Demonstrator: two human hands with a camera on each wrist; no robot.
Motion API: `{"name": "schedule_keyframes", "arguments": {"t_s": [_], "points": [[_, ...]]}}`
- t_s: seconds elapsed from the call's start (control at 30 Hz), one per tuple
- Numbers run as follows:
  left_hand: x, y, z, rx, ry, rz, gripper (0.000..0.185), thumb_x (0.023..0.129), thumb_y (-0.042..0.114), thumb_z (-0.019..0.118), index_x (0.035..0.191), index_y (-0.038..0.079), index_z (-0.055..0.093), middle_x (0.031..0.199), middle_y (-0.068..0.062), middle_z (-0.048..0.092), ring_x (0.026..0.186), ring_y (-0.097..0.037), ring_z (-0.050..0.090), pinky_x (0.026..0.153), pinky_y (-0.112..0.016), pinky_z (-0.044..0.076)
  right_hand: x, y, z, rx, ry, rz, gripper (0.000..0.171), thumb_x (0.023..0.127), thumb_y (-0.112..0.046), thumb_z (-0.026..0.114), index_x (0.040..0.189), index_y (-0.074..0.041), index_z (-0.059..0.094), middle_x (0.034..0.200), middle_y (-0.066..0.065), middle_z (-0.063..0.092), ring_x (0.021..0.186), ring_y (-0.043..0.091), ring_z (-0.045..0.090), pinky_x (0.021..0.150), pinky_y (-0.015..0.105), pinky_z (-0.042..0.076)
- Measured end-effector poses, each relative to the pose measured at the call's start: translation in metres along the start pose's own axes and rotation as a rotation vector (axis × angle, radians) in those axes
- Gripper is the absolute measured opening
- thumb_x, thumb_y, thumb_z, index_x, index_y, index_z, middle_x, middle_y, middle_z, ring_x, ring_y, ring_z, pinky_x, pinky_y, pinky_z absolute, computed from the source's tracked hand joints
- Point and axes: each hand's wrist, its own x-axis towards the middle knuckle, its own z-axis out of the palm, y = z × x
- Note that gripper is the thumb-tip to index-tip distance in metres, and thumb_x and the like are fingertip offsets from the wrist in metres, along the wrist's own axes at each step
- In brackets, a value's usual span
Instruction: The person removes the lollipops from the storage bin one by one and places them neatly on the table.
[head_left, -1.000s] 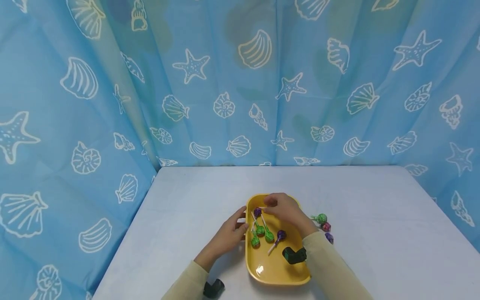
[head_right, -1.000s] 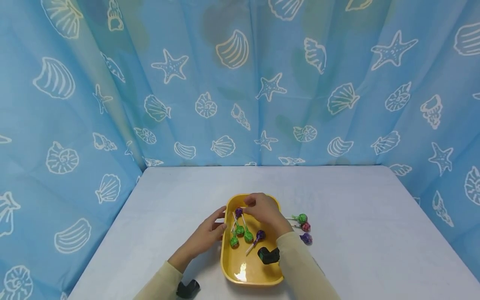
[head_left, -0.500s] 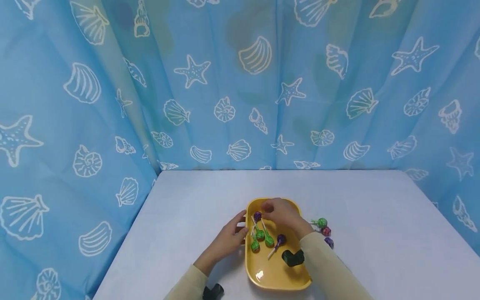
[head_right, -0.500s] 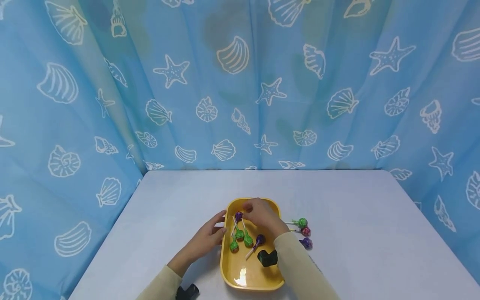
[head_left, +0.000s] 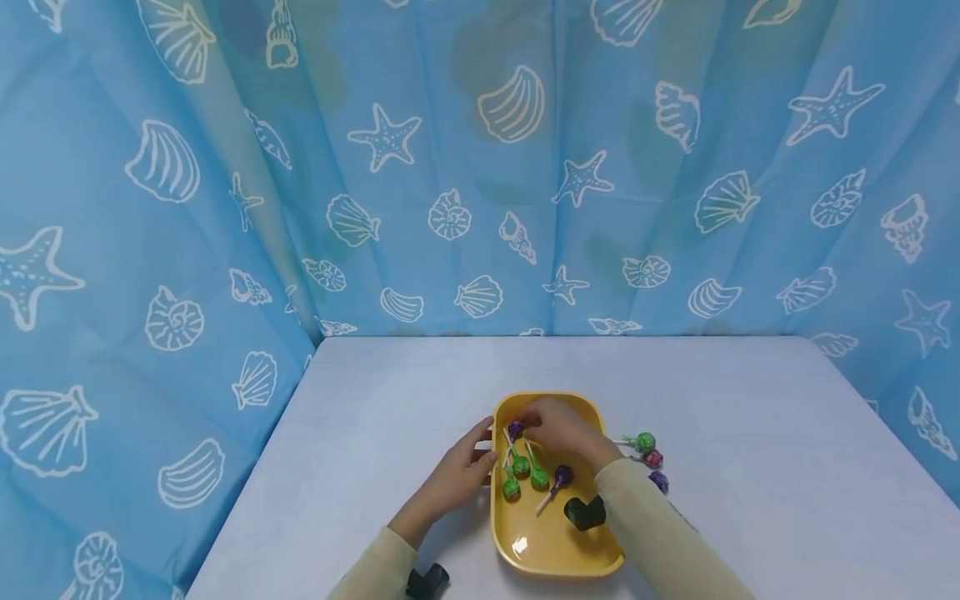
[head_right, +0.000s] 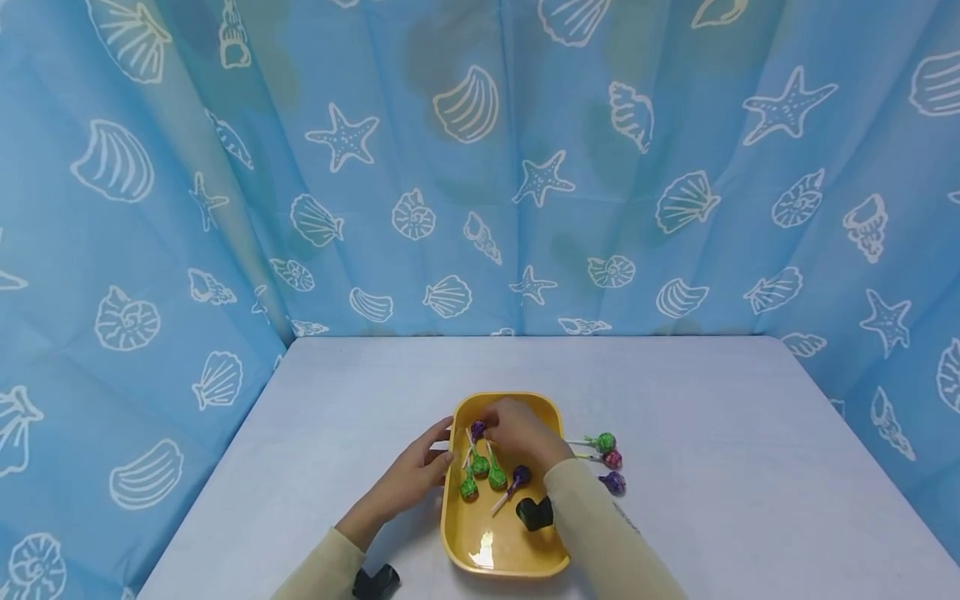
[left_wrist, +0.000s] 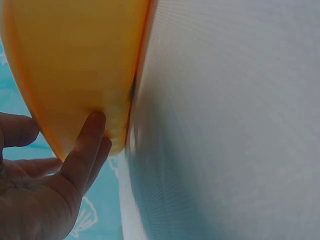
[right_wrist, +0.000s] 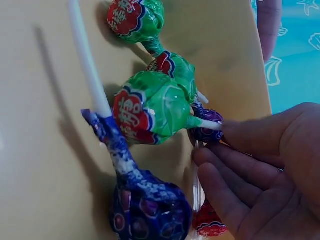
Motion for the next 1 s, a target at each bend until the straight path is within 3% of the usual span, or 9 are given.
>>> {"name": "schedule_keyframes", "arguments": {"t_s": [0.2, 0.37, 0.7, 1.0], "points": [[0.001, 0.0, -0.001, 0.003, 0.006, -0.003, 0.057, 0.107, 0.012, 0.046, 0.16, 0.006, 0.027, 0.149, -0.021, 0.044, 0.129, -0.04, 0.055, 0.088, -0.034, 0.061, 0.006, 0.001, 0.002, -0.037, 0.022, -0.021, 0.024, 0.098, 0.001, 0.059, 0.116, -0.003, 0.075, 0.11, 0.009, 0.072, 0.111, 0.031, 0.065, 0.1, 0.049, 0.054], [0.002, -0.001, 0.0, -0.004, 0.0, -0.006, 0.057, 0.107, 0.013, 0.047, 0.161, 0.007, 0.027, 0.15, -0.022, 0.043, 0.13, -0.041, 0.054, 0.089, -0.035, 0.061, 0.011, 0.003, 0.001, -0.023, 0.009, 0.021, 0.023, 0.096, 0.001, 0.063, 0.114, -0.007, 0.076, 0.106, 0.003, 0.073, 0.111, 0.028, 0.065, 0.104, 0.047, 0.052], [0.001, 0.003, 0.0, 0.013, 0.008, -0.022, 0.057, 0.107, 0.012, 0.047, 0.161, 0.008, 0.027, 0.15, -0.021, 0.044, 0.129, -0.039, 0.055, 0.089, -0.036, 0.061, 0.013, 0.005, 0.002, 0.023, -0.032, 0.058, 0.026, 0.09, -0.002, 0.073, 0.113, -0.014, 0.077, 0.101, -0.004, 0.072, 0.094, 0.016, 0.064, 0.094, 0.04, 0.057], [-0.002, 0.003, 0.0, 0.013, 0.007, -0.024, 0.058, 0.107, 0.012, 0.048, 0.161, 0.008, 0.027, 0.149, -0.02, 0.045, 0.129, -0.039, 0.054, 0.09, -0.036, 0.061, 0.009, 0.006, 0.003, -0.009, -0.042, -0.006, 0.027, 0.087, -0.002, 0.077, 0.112, -0.011, 0.077, 0.1, -0.003, 0.072, 0.094, 0.017, 0.066, 0.089, 0.038, 0.059]]}}
